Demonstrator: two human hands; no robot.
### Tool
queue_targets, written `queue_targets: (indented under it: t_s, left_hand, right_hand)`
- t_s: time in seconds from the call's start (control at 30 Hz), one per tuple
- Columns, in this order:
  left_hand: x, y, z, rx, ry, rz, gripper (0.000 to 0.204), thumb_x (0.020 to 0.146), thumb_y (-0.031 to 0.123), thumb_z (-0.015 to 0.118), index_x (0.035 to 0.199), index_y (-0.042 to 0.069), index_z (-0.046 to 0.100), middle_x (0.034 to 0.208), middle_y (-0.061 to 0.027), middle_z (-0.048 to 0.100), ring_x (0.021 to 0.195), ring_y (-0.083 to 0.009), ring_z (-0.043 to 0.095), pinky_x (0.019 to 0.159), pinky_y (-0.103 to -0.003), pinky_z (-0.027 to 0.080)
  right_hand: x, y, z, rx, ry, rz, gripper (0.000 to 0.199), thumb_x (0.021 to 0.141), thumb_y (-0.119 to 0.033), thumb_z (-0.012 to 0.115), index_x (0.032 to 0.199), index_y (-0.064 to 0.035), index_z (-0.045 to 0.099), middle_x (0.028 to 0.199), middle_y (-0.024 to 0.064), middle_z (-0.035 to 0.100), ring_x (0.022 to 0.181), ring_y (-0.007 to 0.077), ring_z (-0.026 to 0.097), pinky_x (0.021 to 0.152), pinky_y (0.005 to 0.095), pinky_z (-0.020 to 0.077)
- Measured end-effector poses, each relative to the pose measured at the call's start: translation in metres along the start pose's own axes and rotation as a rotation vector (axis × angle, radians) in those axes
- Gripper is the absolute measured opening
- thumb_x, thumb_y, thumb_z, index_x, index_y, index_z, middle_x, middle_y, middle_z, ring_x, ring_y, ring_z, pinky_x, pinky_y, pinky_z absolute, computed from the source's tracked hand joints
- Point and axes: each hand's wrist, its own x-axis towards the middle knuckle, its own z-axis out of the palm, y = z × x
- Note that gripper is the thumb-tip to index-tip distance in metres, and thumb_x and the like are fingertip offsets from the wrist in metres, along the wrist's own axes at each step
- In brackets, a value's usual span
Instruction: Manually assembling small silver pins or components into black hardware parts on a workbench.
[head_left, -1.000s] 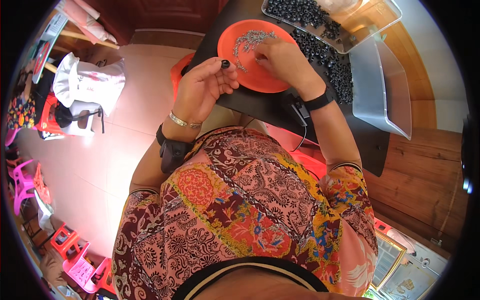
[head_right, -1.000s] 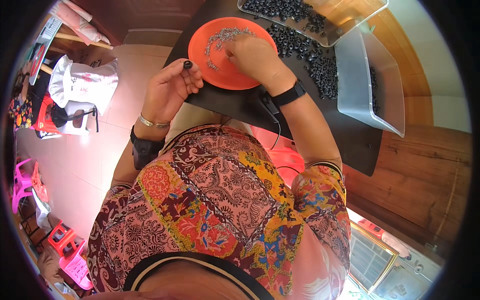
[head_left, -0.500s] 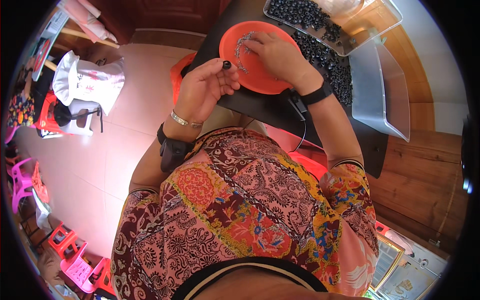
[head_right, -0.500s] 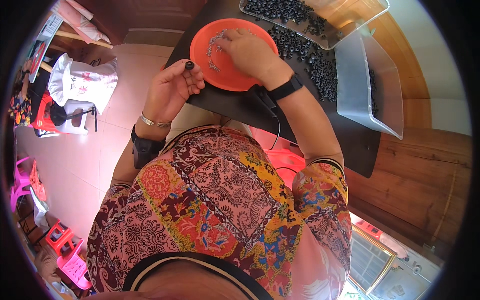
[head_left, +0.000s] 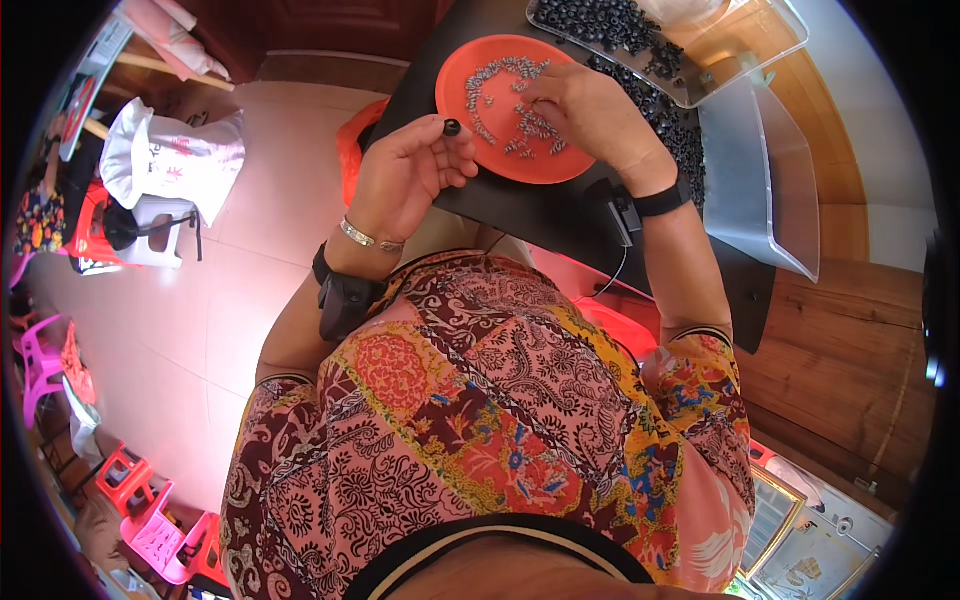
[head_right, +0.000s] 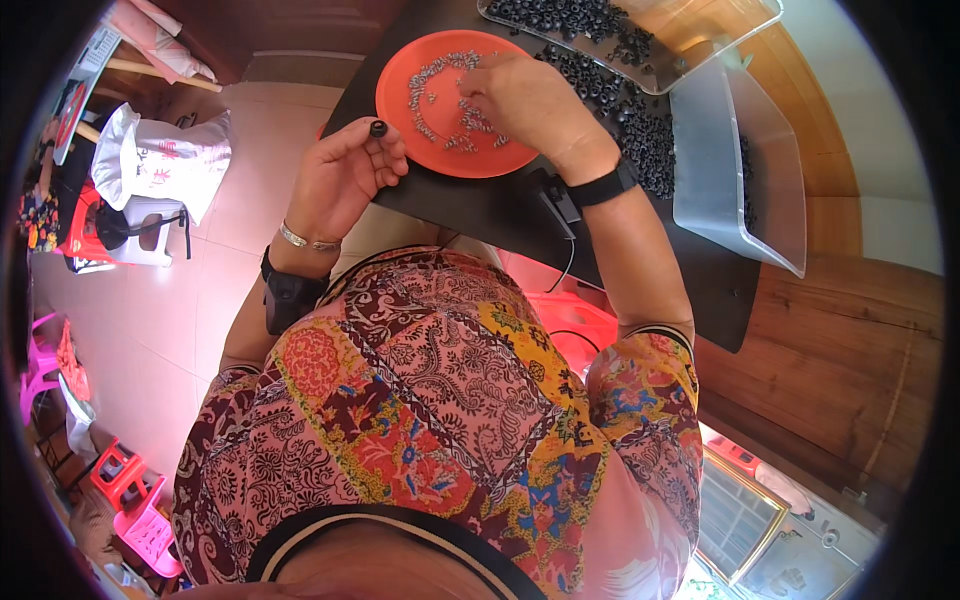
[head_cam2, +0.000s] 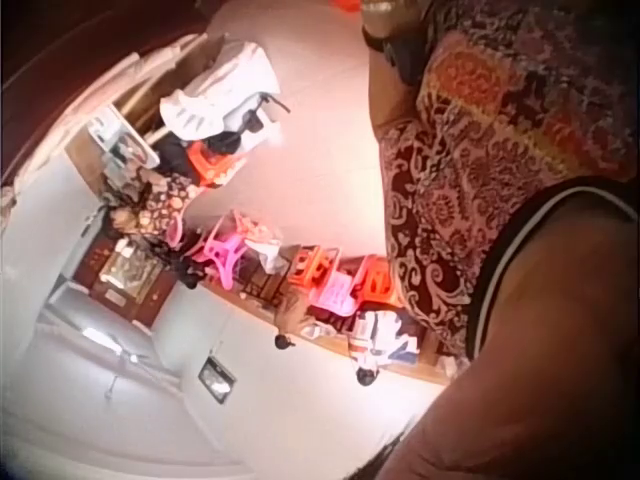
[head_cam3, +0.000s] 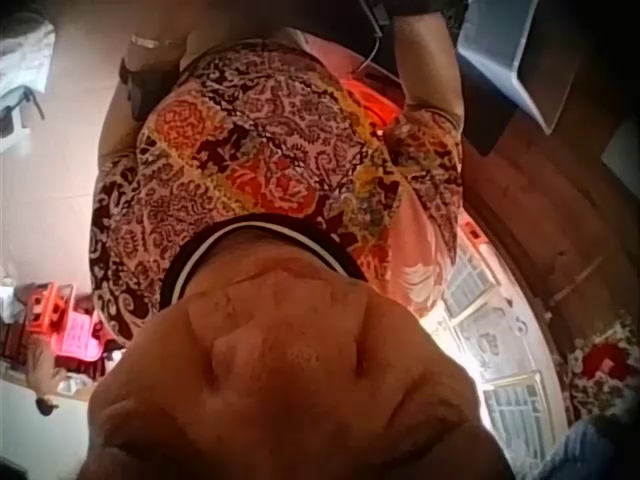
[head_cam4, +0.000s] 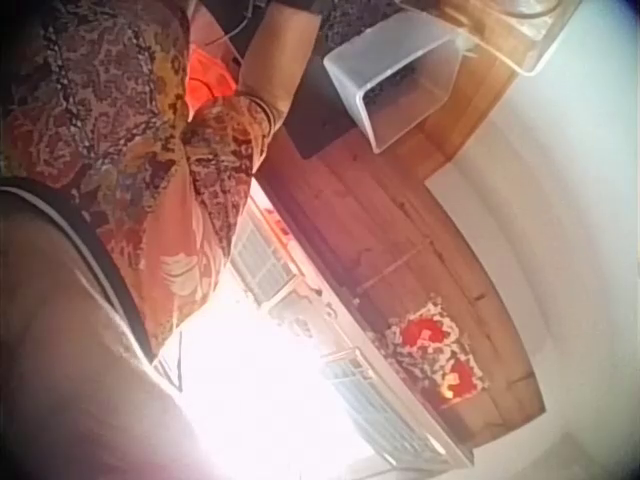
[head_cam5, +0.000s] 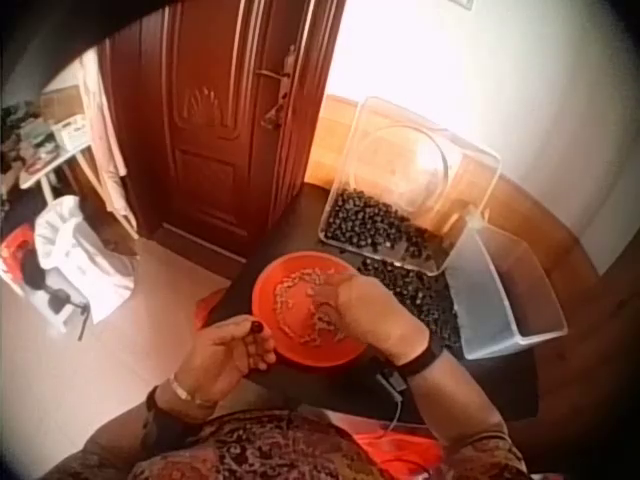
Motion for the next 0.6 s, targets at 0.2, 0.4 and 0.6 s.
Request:
queue_targets:
  t_s: [0.2,0.4,0.6]
  left_hand:
    - [-0.003,0.001,-0.001,-0.011,0.021,0.003,0.023,0.096,0.022,0.045,0.094,0.003,0.058,0.089,-0.0087,0.062,0.080,-0.0200,0.061,0.071,-0.030,0.046]
    - [-0.001,-0.003,-0.009,-0.047,-0.003,0.006,0.025,0.096,0.021,0.046,0.096,0.002,0.061,0.090,-0.0085,0.066,0.077,-0.0209,0.063,0.070,-0.030,0.048]
    - [-0.001,-0.003,-0.008,-0.047,-0.016,0.007,0.025,0.095,0.022,0.046,0.095,0.002,0.061,0.089,-0.0082,0.066,0.077,-0.0204,0.063,0.070,-0.029,0.047]
  right_hand:
    - [0.010,-0.003,0.006,-0.022,-0.019,0.064,0.014,0.079,-0.010,0.062,0.092,-0.0055,0.066,0.091,0.0105,0.065,0.087,0.0321,0.062,0.076,0.0401,0.0511]
    - [0.011,0.013,0.017,-0.079,-0.045,0.082,0.017,0.079,-0.009,0.061,0.095,-0.0059,0.067,0.094,0.0090,0.066,0.089,0.0301,0.062,0.077,0.0393,0.0516]
    - [0.006,0.006,0.023,-0.194,-0.004,0.164,0.022,0.079,-0.008,0.060,0.101,-0.0075,0.066,0.104,0.0091,0.063,0.091,0.0307,0.062,0.077,0.0389,0.0514]
